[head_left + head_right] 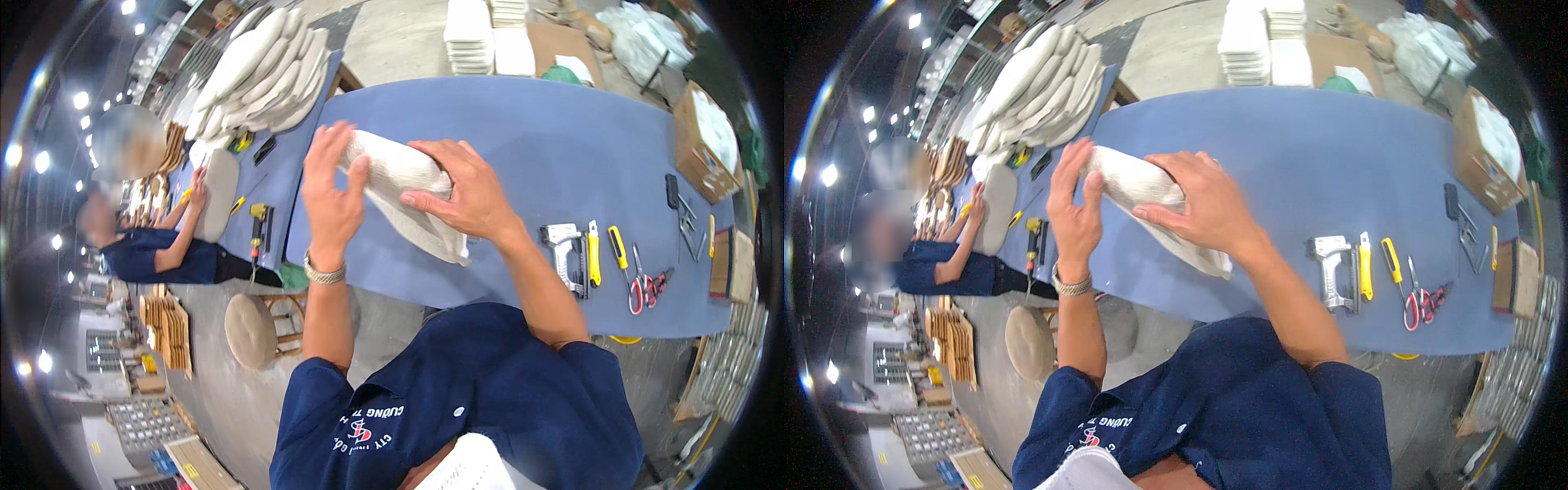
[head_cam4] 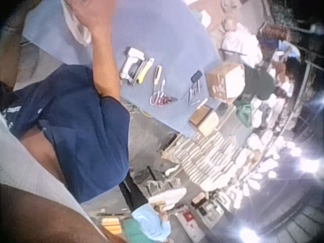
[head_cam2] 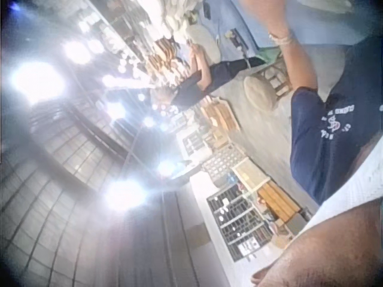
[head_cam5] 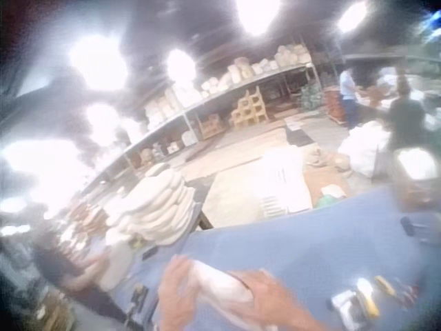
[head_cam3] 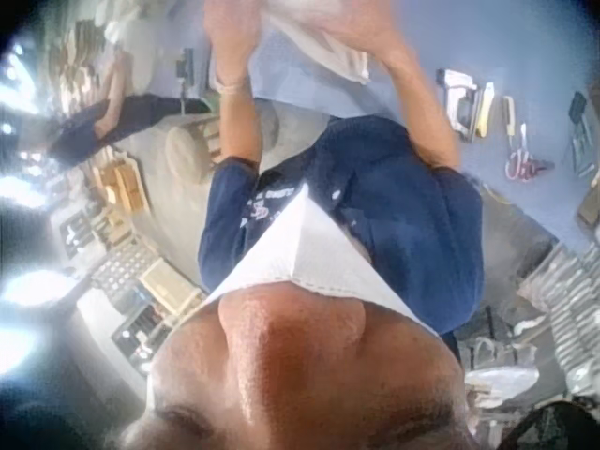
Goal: The person folds white fabric over a foam cushion, staples the edges with a pneumatic staple gun, trims excess fabric with a utility knife, and stacks the finished cushion. The process is repeated for multiple cushions.
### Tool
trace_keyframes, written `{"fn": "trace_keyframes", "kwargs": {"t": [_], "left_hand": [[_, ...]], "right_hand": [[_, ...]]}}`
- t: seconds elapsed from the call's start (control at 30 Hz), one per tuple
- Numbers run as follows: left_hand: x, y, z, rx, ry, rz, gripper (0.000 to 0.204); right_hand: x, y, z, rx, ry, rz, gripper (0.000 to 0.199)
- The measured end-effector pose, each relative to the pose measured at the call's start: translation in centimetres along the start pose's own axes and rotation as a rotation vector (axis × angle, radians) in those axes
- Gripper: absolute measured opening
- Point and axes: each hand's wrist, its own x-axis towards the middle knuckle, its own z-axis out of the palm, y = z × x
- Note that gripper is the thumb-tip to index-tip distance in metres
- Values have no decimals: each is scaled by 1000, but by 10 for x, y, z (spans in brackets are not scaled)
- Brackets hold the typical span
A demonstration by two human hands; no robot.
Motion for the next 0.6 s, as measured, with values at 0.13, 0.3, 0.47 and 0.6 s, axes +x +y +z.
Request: {"fn": "trace_keyframes", "kwargs": {"t": [0.13,0.3,0.47,0.6], "left_hand": [[12,8,1,-96,-86,-28,46],[3,-18,-2,-343,95,-65,64],[-4,-23,-15,-360,49,-106,75],[-4,-26,-22,-466,28,-133,74]], "right_hand": [[6,-15,25,138,-80,-41,50],[-1,-17,28,307,-39,94,40],[3,-27,27,162,-112,-54,47],[9,-34,41,71,-204,-110,52]]}}
